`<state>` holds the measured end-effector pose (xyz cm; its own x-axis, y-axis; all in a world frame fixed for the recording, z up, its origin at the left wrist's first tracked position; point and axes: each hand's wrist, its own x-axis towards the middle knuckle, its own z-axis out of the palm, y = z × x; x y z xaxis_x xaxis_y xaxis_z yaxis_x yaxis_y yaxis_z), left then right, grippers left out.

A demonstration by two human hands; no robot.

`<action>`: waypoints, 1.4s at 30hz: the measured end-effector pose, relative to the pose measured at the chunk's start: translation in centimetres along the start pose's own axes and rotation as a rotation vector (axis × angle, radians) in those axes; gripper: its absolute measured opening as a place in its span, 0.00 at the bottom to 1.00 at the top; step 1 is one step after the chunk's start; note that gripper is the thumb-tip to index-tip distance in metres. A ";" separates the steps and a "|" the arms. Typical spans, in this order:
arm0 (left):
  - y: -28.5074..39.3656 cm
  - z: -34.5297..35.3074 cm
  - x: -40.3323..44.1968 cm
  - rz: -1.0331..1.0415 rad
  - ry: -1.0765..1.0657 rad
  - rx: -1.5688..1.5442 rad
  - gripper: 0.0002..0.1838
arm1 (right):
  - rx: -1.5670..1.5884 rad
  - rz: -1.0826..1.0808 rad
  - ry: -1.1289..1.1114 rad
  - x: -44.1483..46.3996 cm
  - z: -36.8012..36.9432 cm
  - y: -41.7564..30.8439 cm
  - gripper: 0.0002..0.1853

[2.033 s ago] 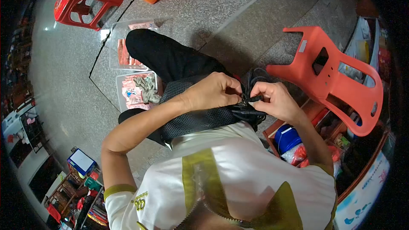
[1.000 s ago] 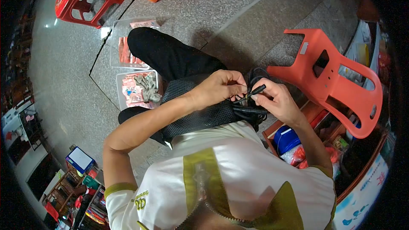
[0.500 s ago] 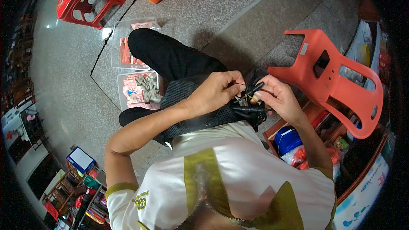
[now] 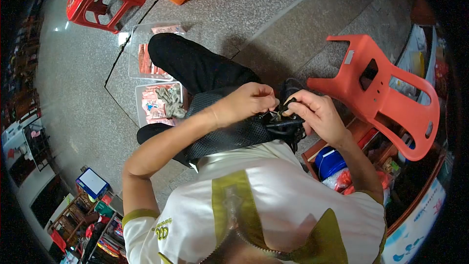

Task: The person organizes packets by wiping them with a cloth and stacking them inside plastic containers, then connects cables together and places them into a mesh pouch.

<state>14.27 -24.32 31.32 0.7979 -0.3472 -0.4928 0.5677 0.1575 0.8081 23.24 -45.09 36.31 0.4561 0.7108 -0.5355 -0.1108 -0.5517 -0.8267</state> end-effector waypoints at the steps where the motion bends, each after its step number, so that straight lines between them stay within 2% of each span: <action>1: 0.2 -0.5 -0.1 -0.022 -0.037 -0.037 0.12 | 0.049 -0.006 0.028 0.0 0.1 0.0 0.08; 3: 1.3 -1.2 -0.6 -0.111 -0.073 -0.074 0.12 | 0.098 -0.025 0.067 0.1 0.1 0.1 0.08; 5: 1.2 -1.4 -0.9 -0.099 -0.085 -0.084 0.12 | 0.104 -0.054 0.093 -0.1 0.4 0.2 0.09; 6: 1.2 -1.5 -0.9 -0.096 -0.093 -0.090 0.12 | 0.034 -0.151 0.091 -0.2 0.5 0.2 0.09; 8: 0.8 -1.4 -0.9 -0.062 -0.091 -0.109 0.11 | -0.108 -0.342 0.089 -0.4 0.6 0.0 0.10; 12: 0.1 -0.8 -0.6 0.052 -0.087 -0.045 0.08 | -0.124 -0.428 0.007 -0.3 0.6 0.1 0.10; 16: 1.7 0.1 -1.3 0.103 0.027 0.251 0.08 | -0.117 -0.223 -0.001 0.1 1.1 0.0 0.11; 19: 2.1 0.2 -1.7 0.140 0.083 0.391 0.08 | -0.282 0.058 -0.080 0.4 0.9 -2.4 0.15; 22: 1.7 -0.1 -1.8 0.121 0.096 0.340 0.08 | -0.239 -0.065 -0.024 0.8 1.5 -0.9 0.16; 25: -0.1 -0.9 -1.4 0.076 0.023 0.118 0.07 | -0.239 -0.048 -0.004 1.4 1.5 -1.1 0.18; 28: 0.0 -1.4 -1.3 -0.005 -0.064 -0.067 0.08 | -0.078 0.030 -0.032 1.6 1.3 -0.8 0.21; 31: 0.6 -1.9 -1.6 -0.056 -0.113 -0.193 0.10 | -0.238 0.034 0.071 0.7 1.3 -2.4 0.20; 34: 0.7 -2.0 -1.3 -0.127 -0.129 -0.290 0.10 | -0.478 -0.246 0.247 0.0 1.4 -1.9 0.16; 36: 0.7 -1.8 -1.0 -0.127 -0.143 -0.340 0.10 | -0.523 -0.379 0.287 0.3 1.0 -1.7 0.14; 37: 0.8 -1.6 -1.0 -0.113 -0.146 -0.264 0.10 | -0.545 -0.449 0.305 0.4 0.7 -1.6 0.12; 40: 1.0 -0.8 -0.9 -0.082 -0.145 -0.085 0.10 | -0.409 -0.340 0.137 0.2 0.1 -1.3 0.10; 42: 0.6 -0.5 -0.5 -0.080 -0.143 -0.033 0.10 | -0.175 -0.198 0.056 -0.4 -0.5 -0.6 0.09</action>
<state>14.33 -23.60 31.92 0.7138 -0.4879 -0.5024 0.6366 0.1531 0.7558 23.53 -45.24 37.07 0.5022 0.7901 -0.3516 0.1379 -0.4745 -0.8694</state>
